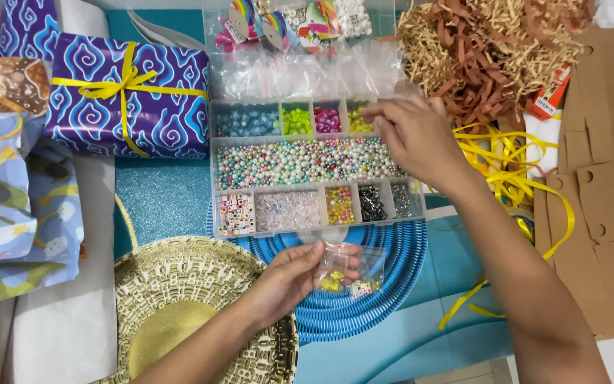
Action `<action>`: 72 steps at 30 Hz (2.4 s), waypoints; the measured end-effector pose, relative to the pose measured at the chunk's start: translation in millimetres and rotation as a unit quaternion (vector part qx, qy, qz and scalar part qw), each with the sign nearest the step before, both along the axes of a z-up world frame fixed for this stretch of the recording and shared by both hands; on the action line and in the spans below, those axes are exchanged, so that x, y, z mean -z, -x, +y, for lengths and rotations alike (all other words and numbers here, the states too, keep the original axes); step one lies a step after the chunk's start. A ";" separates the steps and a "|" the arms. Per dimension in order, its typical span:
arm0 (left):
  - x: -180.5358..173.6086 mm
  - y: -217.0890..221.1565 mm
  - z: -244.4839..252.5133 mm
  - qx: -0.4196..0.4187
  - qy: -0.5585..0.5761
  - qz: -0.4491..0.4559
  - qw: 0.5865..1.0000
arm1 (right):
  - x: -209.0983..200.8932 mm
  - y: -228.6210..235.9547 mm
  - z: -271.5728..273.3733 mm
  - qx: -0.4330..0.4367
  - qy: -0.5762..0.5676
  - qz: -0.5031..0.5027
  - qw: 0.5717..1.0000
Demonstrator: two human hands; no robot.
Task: The person is sorting small decorative beads from a multi-compartment container into small individual plastic bags and sealing them.
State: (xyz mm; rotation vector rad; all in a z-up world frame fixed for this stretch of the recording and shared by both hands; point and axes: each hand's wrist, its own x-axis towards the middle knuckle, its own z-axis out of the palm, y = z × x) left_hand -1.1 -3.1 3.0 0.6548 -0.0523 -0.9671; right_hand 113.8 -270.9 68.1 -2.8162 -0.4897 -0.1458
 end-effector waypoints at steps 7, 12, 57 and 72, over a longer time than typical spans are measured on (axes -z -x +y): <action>-1.7 -0.8 0.7 0.000 -0.001 -0.003 1.000 | -8.4 -18.6 19.8 0.012 0.114 0.095 0.989; -2.0 -1.4 1.0 0.010 -0.007 0.002 1.000 | -21.4 -21.8 18.4 0.075 0.015 0.183 0.980; 6.9 2.2 -3.8 -0.003 -0.015 -0.058 0.998 | -6.7 106.0 51.9 0.023 -0.418 0.209 0.884; 4.3 2.9 -3.6 -0.010 -0.010 -0.058 0.998 | -9.6 109.7 58.0 -0.015 -0.381 0.214 0.899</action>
